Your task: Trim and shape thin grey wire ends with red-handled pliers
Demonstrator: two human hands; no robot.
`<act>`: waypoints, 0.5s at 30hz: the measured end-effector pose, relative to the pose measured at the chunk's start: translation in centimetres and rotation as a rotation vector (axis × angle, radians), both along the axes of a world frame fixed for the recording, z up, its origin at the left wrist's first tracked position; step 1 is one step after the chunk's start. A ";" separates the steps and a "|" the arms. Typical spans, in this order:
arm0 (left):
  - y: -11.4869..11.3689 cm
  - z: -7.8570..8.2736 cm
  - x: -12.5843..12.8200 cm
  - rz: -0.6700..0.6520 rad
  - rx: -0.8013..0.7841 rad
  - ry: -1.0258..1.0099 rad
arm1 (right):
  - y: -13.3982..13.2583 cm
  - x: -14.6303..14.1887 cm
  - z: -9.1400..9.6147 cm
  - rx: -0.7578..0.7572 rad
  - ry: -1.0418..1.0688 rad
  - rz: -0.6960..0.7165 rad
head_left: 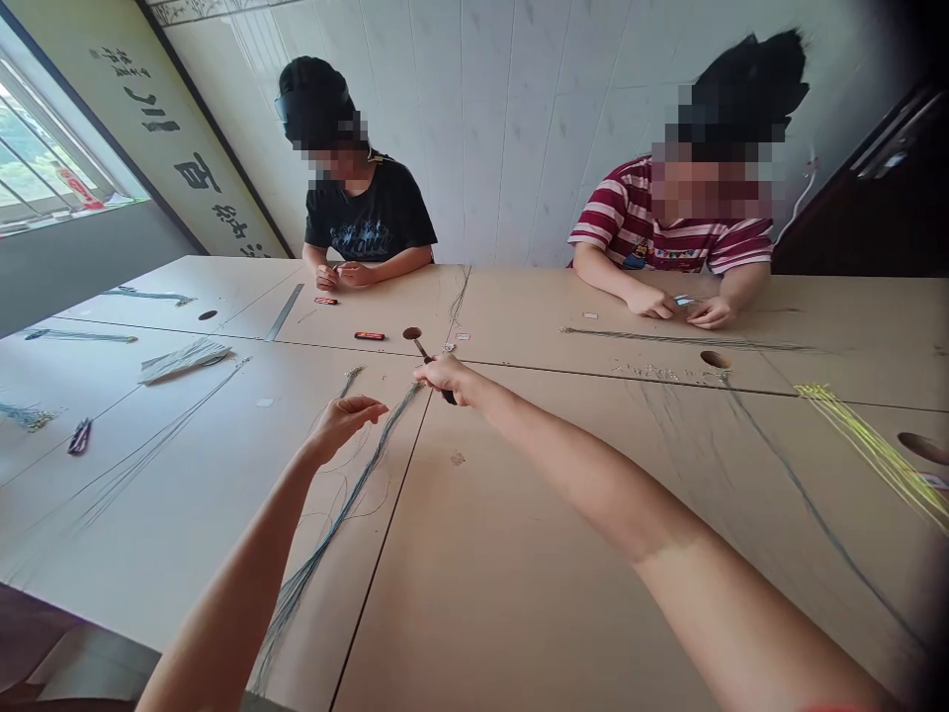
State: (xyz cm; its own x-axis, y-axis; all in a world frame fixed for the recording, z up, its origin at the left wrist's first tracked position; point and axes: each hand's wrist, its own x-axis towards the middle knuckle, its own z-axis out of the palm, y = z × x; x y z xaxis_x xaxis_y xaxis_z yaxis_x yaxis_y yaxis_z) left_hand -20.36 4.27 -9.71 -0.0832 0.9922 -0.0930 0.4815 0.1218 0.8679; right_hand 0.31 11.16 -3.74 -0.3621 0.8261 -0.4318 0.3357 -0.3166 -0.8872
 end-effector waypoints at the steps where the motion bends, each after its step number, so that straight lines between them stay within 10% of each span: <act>1: -0.1 -0.3 -0.3 0.007 -0.004 0.001 | 0.4 0.5 0.5 0.016 -0.001 -0.011; 7: -0.5 -2.1 -1.5 0.050 -0.012 0.017 | 2.5 3.3 5.5 0.137 0.024 -0.090; 15: -0.9 -2.9 -2.6 0.105 0.006 0.042 | 2.9 10.5 16.9 0.412 0.070 -0.239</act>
